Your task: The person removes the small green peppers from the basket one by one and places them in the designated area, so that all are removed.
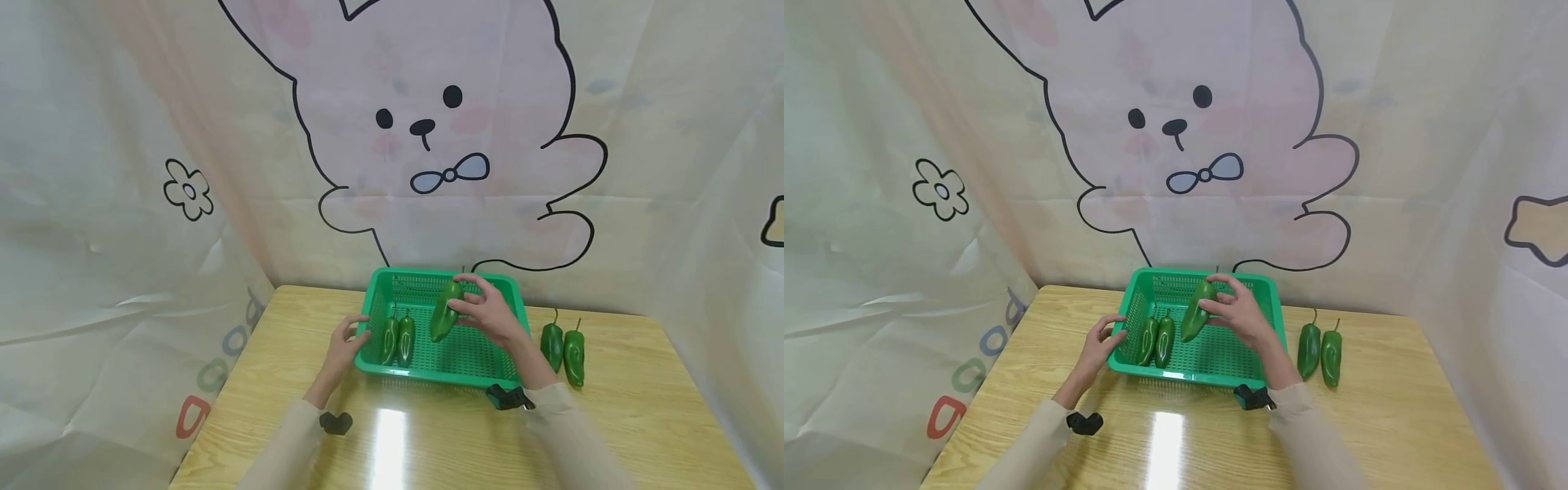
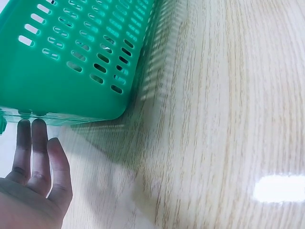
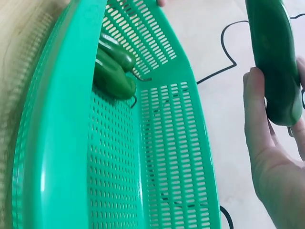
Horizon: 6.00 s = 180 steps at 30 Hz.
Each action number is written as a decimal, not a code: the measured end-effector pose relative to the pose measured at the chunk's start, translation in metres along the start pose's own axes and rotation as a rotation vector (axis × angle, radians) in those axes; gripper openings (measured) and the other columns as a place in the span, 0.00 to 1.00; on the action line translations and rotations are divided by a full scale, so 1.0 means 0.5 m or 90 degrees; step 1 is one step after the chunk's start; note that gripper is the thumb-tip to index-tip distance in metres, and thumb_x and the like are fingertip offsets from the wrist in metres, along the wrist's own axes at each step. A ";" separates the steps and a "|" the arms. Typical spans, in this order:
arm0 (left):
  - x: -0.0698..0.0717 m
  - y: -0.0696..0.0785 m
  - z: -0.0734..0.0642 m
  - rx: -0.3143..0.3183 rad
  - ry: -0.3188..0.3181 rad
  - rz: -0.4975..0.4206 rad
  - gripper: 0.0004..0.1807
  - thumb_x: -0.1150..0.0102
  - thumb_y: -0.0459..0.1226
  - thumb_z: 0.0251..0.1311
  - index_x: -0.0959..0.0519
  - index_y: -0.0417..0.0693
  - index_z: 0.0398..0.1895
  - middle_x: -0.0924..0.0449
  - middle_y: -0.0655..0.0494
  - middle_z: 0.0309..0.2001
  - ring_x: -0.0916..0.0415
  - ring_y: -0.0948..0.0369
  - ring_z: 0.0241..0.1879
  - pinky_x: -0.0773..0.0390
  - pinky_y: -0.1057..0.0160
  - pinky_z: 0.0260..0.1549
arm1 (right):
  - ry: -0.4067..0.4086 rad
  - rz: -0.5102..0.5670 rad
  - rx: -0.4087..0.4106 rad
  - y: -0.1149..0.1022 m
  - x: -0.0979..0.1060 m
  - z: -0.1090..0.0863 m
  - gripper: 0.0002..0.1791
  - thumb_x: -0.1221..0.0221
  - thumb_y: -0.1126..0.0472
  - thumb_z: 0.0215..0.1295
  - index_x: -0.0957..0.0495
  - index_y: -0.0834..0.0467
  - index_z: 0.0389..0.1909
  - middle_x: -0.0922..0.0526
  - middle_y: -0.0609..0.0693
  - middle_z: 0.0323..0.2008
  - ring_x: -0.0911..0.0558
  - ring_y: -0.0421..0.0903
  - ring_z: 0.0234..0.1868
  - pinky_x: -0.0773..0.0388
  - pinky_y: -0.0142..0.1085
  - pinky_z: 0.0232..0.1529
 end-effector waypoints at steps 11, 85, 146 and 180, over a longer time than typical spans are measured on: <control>-0.002 0.016 -0.004 -0.013 -0.006 -0.014 0.19 0.42 0.31 0.72 0.27 0.36 0.63 0.31 0.32 0.63 0.26 0.40 0.54 0.20 0.41 0.47 | -0.022 -0.038 -0.011 -0.010 0.031 -0.032 0.39 0.35 0.72 0.67 0.42 0.59 0.75 0.30 0.70 0.61 0.17 0.58 0.52 0.19 0.51 0.50; -0.004 0.072 -0.026 -0.008 -0.016 0.004 0.20 0.41 0.30 0.71 0.28 0.33 0.63 0.30 0.37 0.63 0.28 0.38 0.55 0.20 0.52 0.46 | 0.090 -0.119 0.020 0.045 0.431 -0.322 0.41 0.48 0.77 0.73 0.46 0.45 0.80 0.22 0.50 0.53 0.15 0.46 0.47 0.15 0.45 0.42; -0.009 0.061 -0.022 -0.019 -0.028 -0.013 0.21 0.43 0.30 0.72 0.29 0.32 0.65 0.31 0.40 0.65 0.28 0.38 0.56 0.25 0.34 0.52 | 0.191 -0.379 -0.072 0.121 0.542 -0.338 0.37 0.38 0.65 0.72 0.43 0.58 0.78 0.37 0.87 0.59 0.21 0.27 0.42 0.15 0.38 0.41; -0.001 0.013 0.000 -0.037 0.001 0.072 0.18 0.39 0.30 0.70 0.24 0.42 0.61 0.27 0.43 0.63 0.25 0.40 0.55 0.19 0.42 0.46 | 0.255 -0.192 0.177 0.006 0.349 -0.273 0.13 0.41 0.73 0.71 0.22 0.70 0.54 0.13 0.46 0.42 0.14 0.39 0.39 0.17 0.30 0.40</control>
Point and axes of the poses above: each hand's wrist, its own z-axis towards the middle knuckle, its own x-axis out of the back of the hand, y = z × x, the point moved 3 cm from there along z, towards the middle knuckle
